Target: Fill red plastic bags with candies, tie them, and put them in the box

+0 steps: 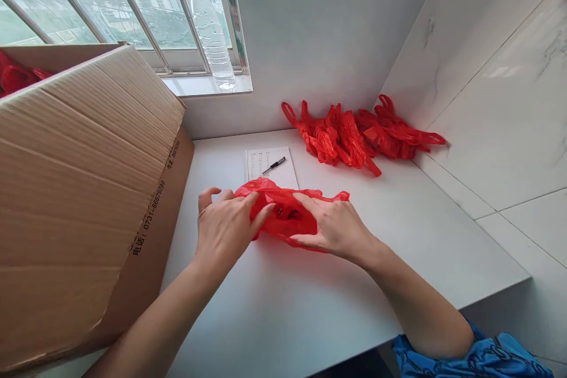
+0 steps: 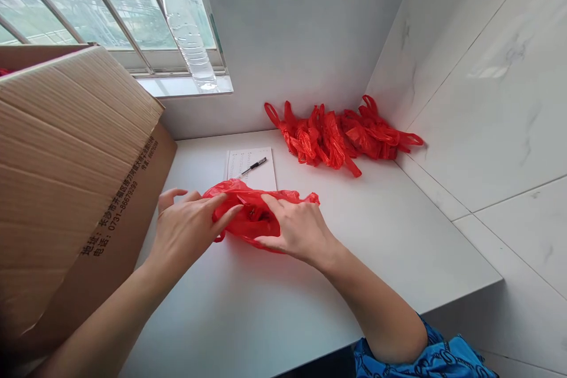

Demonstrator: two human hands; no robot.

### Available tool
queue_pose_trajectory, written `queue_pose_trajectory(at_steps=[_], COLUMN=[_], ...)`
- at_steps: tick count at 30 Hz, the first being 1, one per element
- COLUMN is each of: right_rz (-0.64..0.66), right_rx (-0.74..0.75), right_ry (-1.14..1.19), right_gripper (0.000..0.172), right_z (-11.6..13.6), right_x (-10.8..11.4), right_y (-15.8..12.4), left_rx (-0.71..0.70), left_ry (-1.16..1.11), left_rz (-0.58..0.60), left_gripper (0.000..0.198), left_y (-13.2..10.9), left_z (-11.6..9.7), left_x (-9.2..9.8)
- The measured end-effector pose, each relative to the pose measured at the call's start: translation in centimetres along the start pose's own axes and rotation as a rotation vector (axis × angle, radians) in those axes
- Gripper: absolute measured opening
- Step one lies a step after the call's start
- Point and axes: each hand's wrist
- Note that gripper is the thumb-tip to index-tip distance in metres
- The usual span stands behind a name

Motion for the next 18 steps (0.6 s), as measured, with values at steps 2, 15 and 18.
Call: queue_pose_trajectory(at_steps=[2,15,18], right_rz=[-0.022,-0.149,-0.025], right_rx=[-0.026,-0.023,-0.019], right_ry=[-0.031,-0.062,-0.003], right_gripper=[0.08,0.025,0.022], right_z=[0.3,0.1,0.1], right_x=[-0.6,-0.2,-1.3], right_y=[-0.1,0.3,0.8], left_rx=[0.016,-0.188,-0.218], left_ry=[0.038,-0.013,-0.098], left_rz=[0.014,0.163,0.266], left_gripper=[0.019,0.035,0.033], left_y=[-0.5,-0.1,0.1], left_z=[0.6,-1.5,-2.0], left_x=[-0.9,2.1,0.3])
Point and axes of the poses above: each hand's wrist, its own y-axis towards the middle knuckle, its own x-axis out of the back of the hand, z = x × y
